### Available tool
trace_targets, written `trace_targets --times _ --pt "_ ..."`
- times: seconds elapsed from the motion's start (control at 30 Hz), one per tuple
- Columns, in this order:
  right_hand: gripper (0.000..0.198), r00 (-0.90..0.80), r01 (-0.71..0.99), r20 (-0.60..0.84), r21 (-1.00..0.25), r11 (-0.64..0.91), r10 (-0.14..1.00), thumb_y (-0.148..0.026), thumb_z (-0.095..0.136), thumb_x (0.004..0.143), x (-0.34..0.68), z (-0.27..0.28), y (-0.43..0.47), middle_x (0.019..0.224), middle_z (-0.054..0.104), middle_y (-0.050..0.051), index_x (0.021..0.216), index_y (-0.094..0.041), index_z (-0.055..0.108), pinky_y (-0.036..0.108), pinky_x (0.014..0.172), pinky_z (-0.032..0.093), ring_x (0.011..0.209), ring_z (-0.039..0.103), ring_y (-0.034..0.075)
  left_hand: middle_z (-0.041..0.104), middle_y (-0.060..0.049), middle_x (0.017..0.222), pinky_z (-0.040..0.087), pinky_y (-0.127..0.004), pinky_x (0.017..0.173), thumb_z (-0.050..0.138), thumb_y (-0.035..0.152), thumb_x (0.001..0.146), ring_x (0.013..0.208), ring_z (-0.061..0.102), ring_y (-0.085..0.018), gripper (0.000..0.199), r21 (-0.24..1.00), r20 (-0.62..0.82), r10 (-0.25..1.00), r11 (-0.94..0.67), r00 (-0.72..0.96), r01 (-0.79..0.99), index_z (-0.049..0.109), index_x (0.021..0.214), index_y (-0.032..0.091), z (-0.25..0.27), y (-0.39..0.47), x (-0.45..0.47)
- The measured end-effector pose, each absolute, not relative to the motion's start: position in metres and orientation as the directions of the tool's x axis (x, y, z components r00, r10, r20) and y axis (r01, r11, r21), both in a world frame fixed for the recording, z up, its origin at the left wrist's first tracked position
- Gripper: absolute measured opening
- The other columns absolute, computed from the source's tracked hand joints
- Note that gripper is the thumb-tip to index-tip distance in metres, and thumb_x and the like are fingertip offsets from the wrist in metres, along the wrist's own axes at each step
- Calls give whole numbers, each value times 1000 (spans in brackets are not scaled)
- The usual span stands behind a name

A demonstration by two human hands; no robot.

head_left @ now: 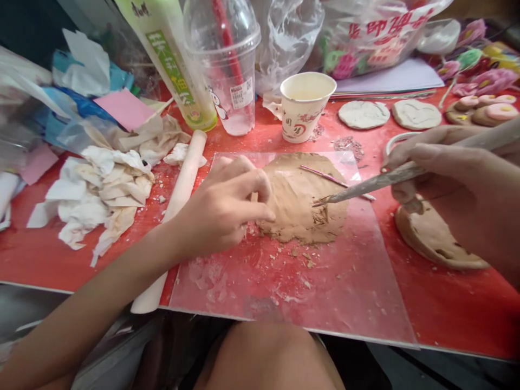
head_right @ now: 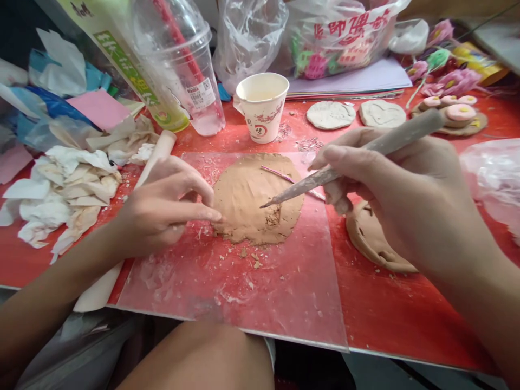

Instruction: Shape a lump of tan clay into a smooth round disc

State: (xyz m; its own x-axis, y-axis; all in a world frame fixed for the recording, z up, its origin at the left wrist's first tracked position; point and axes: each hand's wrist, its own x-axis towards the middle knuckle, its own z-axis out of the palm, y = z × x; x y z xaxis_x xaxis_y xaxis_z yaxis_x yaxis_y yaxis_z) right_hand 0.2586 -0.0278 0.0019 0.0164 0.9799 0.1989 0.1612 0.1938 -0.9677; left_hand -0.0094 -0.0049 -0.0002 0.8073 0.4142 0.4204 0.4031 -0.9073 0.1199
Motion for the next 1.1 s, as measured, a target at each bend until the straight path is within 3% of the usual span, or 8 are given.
trace_targets --times 0.2,0.33,0.53,0.77,0.87,0.97,1.03,1.1 --pt "25 -179 247 178 -944 219 968 -24 58 86 249 1 -32 63 57 0 62 -19 65 23 50 45 55 56 7 58 -5 99 40 -40 87 52 26 87 94 50 -20 10 103 407 573 -803 712 588 59 91 20 0 -4 -8" --pt "19 -114 196 195 -957 215 974 -26 61 84 252 -1 -31 66 57 1 67 -19 66 24 49 44 55 55 8 59 -5 96 41 -40 88 55 33 87 97 52 -22 17 147 338 599 -795 726 588 57 90 17 -2 -4 -6" --pt "11 54 116 211 -972 204 976 -21 64 80 262 -5 -20 69 58 2 71 -16 66 20 42 42 53 55 8 51 -11 127 31 -48 100 47 38 90 119 40 -29 41 93 93 564 -826 821 556 50 126 17 -7 -4 -5" --pt "14 63 115 249 -964 241 966 -18 63 79 261 -5 -20 72 59 3 66 -14 66 15 40 43 55 56 7 50 -5 131 25 -46 105 40 38 93 131 32 -27 31 163 42 431 -893 901 420 63 113 29 0 -1 -13" --pt "13 71 121 249 -963 240 966 -18 63 78 259 -4 -23 72 60 3 66 -14 66 15 41 43 56 56 7 41 -2 141 22 -52 106 40 38 93 134 26 -29 31 83 52 494 -868 868 490 60 117 34 -1 3 -18" --pt "12 84 113 232 -968 222 969 -19 63 78 260 -3 -22 72 60 4 68 -14 66 16 39 42 55 56 7 34 -8 146 16 -58 106 37 40 94 135 22 -35 39 -16 69 612 -789 788 614 54 126 25 -3 7 -20" --pt "12 90 113 224 -970 214 970 -18 62 78 260 -3 -22 72 59 3 68 -14 66 17 39 42 55 55 7 33 -10 146 16 -58 107 35 44 94 135 21 -35 44 2 56 634 -772 771 635 53 127 21 -3 8 -20" --pt "14 90 115 228 -969 217 970 -17 62 78 260 -3 -21 72 59 3 64 -14 65 17 40 43 54 54 6 32 -7 147 19 -55 108 34 49 93 136 21 -33 46 67 22 570 -820 821 568 53 127 26 -2 6 -19"
